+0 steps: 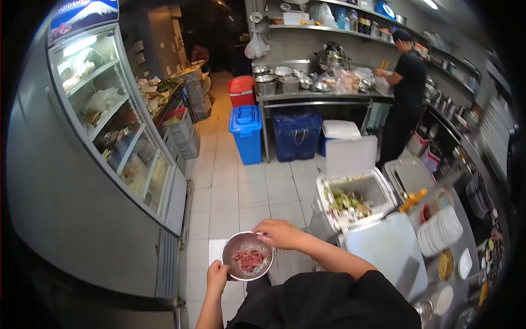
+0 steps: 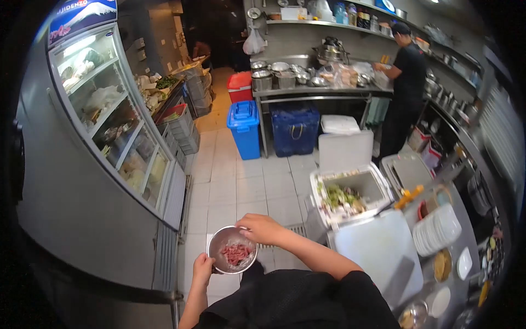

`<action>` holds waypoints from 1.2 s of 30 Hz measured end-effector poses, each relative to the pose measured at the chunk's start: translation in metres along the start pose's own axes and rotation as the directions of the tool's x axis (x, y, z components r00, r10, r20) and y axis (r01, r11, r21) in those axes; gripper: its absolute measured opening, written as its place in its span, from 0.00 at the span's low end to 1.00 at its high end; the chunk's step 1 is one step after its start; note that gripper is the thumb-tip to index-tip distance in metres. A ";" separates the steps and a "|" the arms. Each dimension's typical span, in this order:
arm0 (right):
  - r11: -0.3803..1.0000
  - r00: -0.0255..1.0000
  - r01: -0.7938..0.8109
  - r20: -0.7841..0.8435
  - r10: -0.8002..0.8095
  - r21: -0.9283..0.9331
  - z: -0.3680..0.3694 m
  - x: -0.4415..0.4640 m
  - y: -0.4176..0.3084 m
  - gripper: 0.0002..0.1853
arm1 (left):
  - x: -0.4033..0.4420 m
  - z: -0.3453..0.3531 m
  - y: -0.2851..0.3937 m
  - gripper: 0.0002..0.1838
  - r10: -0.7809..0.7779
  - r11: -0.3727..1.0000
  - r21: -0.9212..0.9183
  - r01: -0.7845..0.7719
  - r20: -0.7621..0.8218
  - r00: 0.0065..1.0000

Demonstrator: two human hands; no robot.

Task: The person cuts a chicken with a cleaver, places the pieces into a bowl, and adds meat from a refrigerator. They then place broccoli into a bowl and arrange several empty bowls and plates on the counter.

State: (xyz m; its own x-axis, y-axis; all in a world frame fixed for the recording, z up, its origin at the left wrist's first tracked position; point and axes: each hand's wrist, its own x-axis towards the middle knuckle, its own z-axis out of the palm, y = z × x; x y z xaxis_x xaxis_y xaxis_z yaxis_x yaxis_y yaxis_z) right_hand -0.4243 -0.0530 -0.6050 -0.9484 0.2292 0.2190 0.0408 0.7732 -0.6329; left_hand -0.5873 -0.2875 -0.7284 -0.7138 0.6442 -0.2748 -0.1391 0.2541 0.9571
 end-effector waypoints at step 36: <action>0.906 0.930 -0.316 -0.281 0.237 -0.281 -0.498 0.776 0.722 0.16 | 0.872 0.147 0.280 0.09 0.010 0.969 -0.221 -0.114 -0.426 0.905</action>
State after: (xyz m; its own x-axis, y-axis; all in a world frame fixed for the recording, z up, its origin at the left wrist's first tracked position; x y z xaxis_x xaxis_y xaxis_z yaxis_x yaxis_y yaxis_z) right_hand -0.9743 0.9778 -0.5219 -0.7840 0.5625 0.2626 0.4247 0.7946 -0.4340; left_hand -1.1479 0.4519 -0.7136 -0.9394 0.2783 -0.2003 -0.2048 0.0132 0.9787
